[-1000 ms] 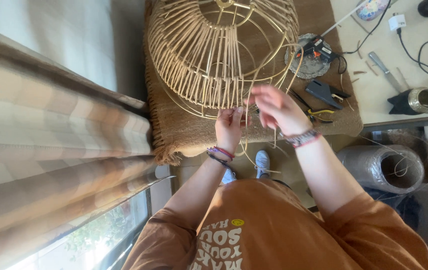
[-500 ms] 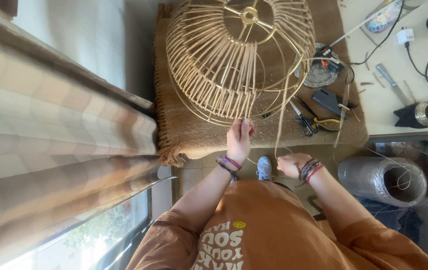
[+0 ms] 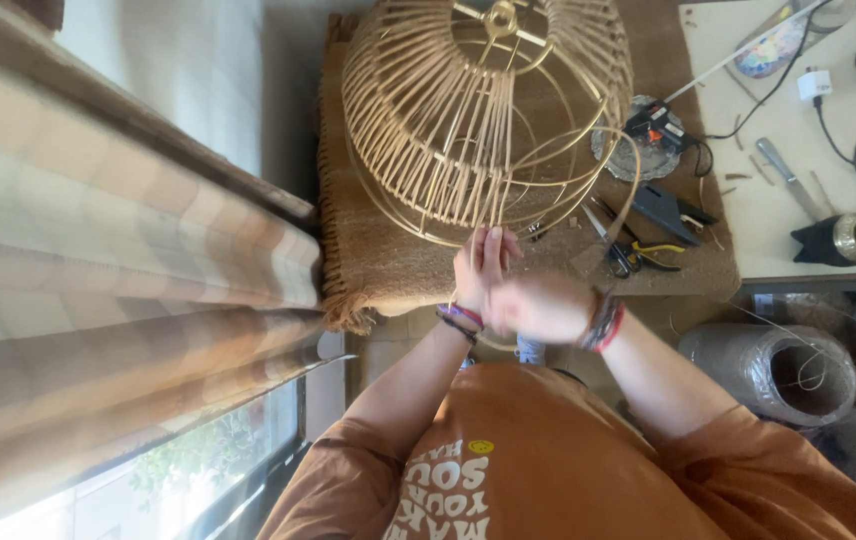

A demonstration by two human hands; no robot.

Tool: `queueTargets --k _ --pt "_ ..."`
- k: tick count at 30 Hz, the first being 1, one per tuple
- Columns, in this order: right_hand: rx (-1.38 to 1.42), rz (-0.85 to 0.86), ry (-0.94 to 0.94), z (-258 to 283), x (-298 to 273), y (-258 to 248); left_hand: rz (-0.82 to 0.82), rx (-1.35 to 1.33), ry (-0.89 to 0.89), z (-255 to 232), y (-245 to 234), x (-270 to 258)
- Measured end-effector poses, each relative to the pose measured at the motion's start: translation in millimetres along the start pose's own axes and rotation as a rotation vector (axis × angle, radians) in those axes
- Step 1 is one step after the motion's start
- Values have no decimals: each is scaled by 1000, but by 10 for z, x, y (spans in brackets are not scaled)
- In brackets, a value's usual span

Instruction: Weaving a thin string through the ribs of a wicker lampshade frame to create a decorative pattern.

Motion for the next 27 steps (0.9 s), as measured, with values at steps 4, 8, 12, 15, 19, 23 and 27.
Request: queueTargets --k 4,8,12,15,19,23,27 --pt "-119 312 -46 -197 -89 -67 -20 -40 41 82 -9 121" --pt "653 -274 76 -517 158 -451 -25 -28 71 241 -15 107" --pt "1131 -575 -36 -485 364 -703 -26 -31 82 278 19 83" --pt "688 -380 -13 -319 194 -515 -33 154 78 203 -45 78" --pt "235 253 41 -289 -78 -85 -8 71 24 216 -14 115" --pt "891 -68 -221 -546 110 -410 -13 -332 -87 497 46 100" --pt "1280 -256 -181 -853 181 -402 -17 -654 -114 466 55 30"
Point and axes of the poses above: each hand's wrist, its own x-axis towards the middle knuckle, its own y-axis out of the palm, z = x × y, the point moved 2 cm from there along x, towards the middle knuckle
